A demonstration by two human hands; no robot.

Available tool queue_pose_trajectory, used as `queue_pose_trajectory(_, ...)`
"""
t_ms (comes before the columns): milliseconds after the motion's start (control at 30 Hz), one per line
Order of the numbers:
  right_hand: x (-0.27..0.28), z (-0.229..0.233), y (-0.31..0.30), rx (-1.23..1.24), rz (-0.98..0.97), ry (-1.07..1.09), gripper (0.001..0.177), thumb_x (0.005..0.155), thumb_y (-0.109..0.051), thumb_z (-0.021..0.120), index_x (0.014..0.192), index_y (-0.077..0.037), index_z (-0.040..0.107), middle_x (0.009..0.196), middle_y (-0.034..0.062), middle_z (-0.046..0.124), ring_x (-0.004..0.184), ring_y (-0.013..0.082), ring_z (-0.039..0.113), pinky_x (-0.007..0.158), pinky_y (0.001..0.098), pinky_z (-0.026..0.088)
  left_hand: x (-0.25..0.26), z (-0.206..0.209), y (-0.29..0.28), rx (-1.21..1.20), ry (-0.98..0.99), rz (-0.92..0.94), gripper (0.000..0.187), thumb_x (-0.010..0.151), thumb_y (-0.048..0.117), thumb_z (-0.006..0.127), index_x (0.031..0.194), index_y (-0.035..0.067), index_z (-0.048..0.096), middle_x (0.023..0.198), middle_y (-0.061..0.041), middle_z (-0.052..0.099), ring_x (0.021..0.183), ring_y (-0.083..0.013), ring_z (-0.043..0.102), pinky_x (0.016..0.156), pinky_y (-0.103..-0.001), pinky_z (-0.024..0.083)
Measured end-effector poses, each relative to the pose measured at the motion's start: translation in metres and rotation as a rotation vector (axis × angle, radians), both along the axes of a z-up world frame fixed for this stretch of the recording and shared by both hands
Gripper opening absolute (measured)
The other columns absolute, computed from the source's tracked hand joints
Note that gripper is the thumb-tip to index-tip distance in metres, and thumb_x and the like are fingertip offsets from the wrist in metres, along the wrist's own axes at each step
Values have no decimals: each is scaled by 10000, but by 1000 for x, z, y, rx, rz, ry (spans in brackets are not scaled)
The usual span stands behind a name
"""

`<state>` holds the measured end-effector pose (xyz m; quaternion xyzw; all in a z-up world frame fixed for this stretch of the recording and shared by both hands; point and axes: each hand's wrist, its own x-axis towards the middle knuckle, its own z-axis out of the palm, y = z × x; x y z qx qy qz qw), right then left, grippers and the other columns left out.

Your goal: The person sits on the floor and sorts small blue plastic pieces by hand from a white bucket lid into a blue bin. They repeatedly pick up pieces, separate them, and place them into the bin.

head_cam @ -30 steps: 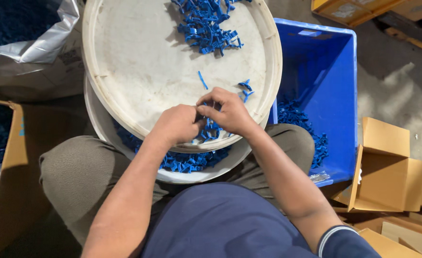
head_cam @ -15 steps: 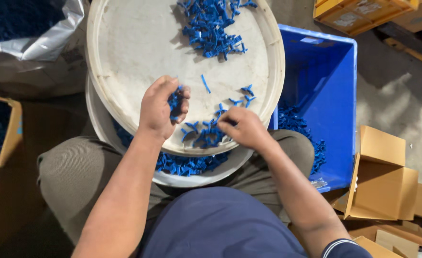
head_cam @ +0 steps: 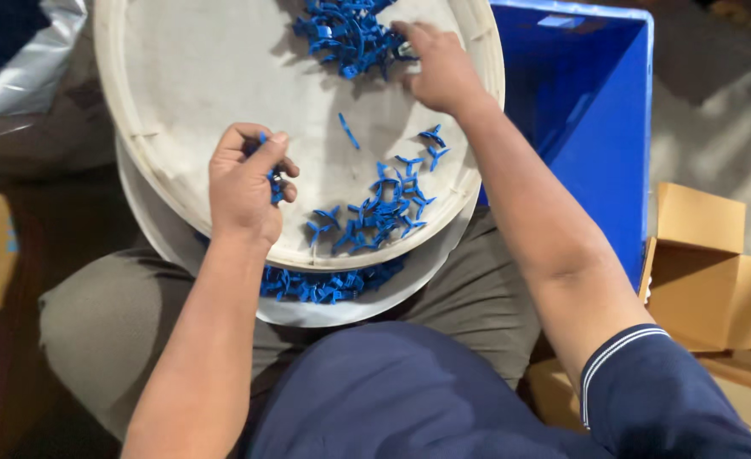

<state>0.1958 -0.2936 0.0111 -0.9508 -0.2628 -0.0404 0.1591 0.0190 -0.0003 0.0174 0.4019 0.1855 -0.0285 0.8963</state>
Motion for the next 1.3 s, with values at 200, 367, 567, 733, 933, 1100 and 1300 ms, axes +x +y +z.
queue_pose_trajectory(200, -58, 28, 26, 78, -116, 267, 393, 835, -275, 838, 1150, -91, 691, 1020, 114, 748, 883, 317, 704, 816, 425, 549, 11, 44, 8, -73, 94, -57, 80, 994, 158, 626, 1032, 95, 656, 902, -46, 648, 688, -181, 661, 473, -311, 479)
queue_pose_trajectory(367, -85, 19, 18, 445, -156, 367, 288, 821, -189, 880, 1016, -49, 720, 953, 66, 748, 782, 172, 697, 727, 313, 580, 46, 43, 0, 119, 97, -218, 78, 970, 129, 665, 1044, 104, 670, 852, -15, 621, 679, -132, 634, 474, -314, 505)
queue_pose_trajectory(567, -75, 19, 20, 853, -336, 722, 217, 849, -59, 808, 1014, 0, 679, 987, 49, 719, 761, 104, 650, 655, 270, 558, 67, 10, -24, 363, 125, -236, 135, 907, 121, 777, 972, 45, 687, 736, -12, 594, 614, -122, 551, 456, -318, 442)
queue_pose_trajectory(733, -62, 32, 25, 988, -251, 848, 260, 882, -33, 784, 1112, 7, 669, 1034, 79, 718, 810, 108, 680, 729, 270, 585, 66, 26, -25, 1175, -278, -328, 373, 788, 242, 844, 1106, 76, 742, 786, -62, 652, 652, -236, 621, 596, -393, 506)
queue_pose_trajectory(933, -80, 29, 42, 1003, -216, 934, 259, 880, -10, 800, 1111, 26, 690, 1099, 101, 722, 938, 118, 682, 814, 276, 590, 66, 38, -32, 1528, -357, -629, 208, 784, 229, 769, 960, 120, 750, 828, -105, 687, 790, -346, 674, 674, -487, 519)
queue_pose_trajectory(1100, -77, 30, 44, 1162, -191, 983, 360, 834, -14, 815, 1150, -6, 643, 1109, 69, 704, 979, 94, 687, 833, 258, 602, 69, 27, -31, 1391, -177, -667, 138, 857, 249, 750, 837, 114, 731, 816, -101, 709, 746, -325, 659, 640, -452, 500)
queue_pose_trajectory(1300, -79, 27, 43, 1030, -264, 1002, 265, 825, -28, 827, 1062, -1, 711, 920, 53, 736, 780, 82, 688, 698, 233, 573, 71, 5, -32, 758, 83, -568, 213, 919, 266, 726, 843, 67, 720, 666, 4, 611, 603, -66, 499, 532, -269, 417)
